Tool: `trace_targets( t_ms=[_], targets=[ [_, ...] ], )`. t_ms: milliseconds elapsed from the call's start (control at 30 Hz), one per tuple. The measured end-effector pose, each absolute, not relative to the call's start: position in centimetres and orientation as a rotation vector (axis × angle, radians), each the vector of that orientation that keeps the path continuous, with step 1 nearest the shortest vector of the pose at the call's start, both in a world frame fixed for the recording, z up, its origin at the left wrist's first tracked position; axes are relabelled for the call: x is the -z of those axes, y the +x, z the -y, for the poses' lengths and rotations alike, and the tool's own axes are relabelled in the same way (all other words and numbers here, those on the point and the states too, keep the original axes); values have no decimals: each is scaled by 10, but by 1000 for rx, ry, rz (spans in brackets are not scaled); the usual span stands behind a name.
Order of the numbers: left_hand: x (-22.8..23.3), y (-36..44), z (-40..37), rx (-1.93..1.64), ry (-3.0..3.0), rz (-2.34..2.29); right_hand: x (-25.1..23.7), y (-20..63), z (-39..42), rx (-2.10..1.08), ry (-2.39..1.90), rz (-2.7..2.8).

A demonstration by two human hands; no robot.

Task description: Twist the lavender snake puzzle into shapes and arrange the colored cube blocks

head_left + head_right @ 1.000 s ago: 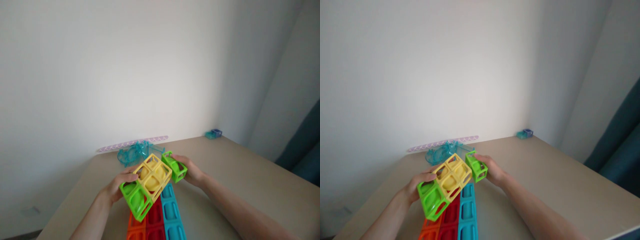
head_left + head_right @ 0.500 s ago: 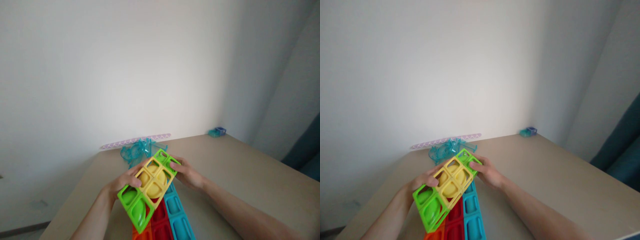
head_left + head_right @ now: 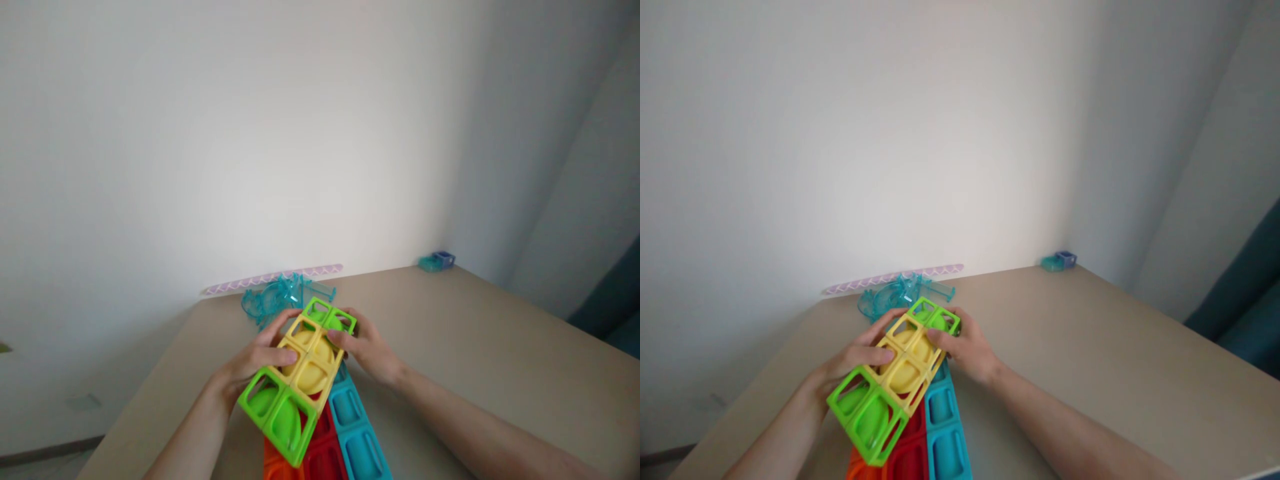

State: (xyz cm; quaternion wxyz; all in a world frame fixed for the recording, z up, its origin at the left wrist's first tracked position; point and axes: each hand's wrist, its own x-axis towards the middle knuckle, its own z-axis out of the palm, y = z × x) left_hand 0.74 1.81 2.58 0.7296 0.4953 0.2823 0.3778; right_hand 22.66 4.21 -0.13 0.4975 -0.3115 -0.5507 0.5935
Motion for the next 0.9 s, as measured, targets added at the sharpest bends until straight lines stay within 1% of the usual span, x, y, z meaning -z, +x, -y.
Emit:
trace_targets(
  t_ms=[233,533,733,900],
  targets=[
    [-21,7,-20,-829,1070,-573,5,225,-44,-1507,-637,1328],
    [-32,15,-15,-855,1093,-709,-10,222,-33,-1447,-664,1302],
    [-36,21,-16,-873,1085,-808,-7,220,-35,-1443,-629,1331],
    [-39,24,-15,-895,1043,-817,-3,218,-34,-1336,-665,1255]
  ],
)
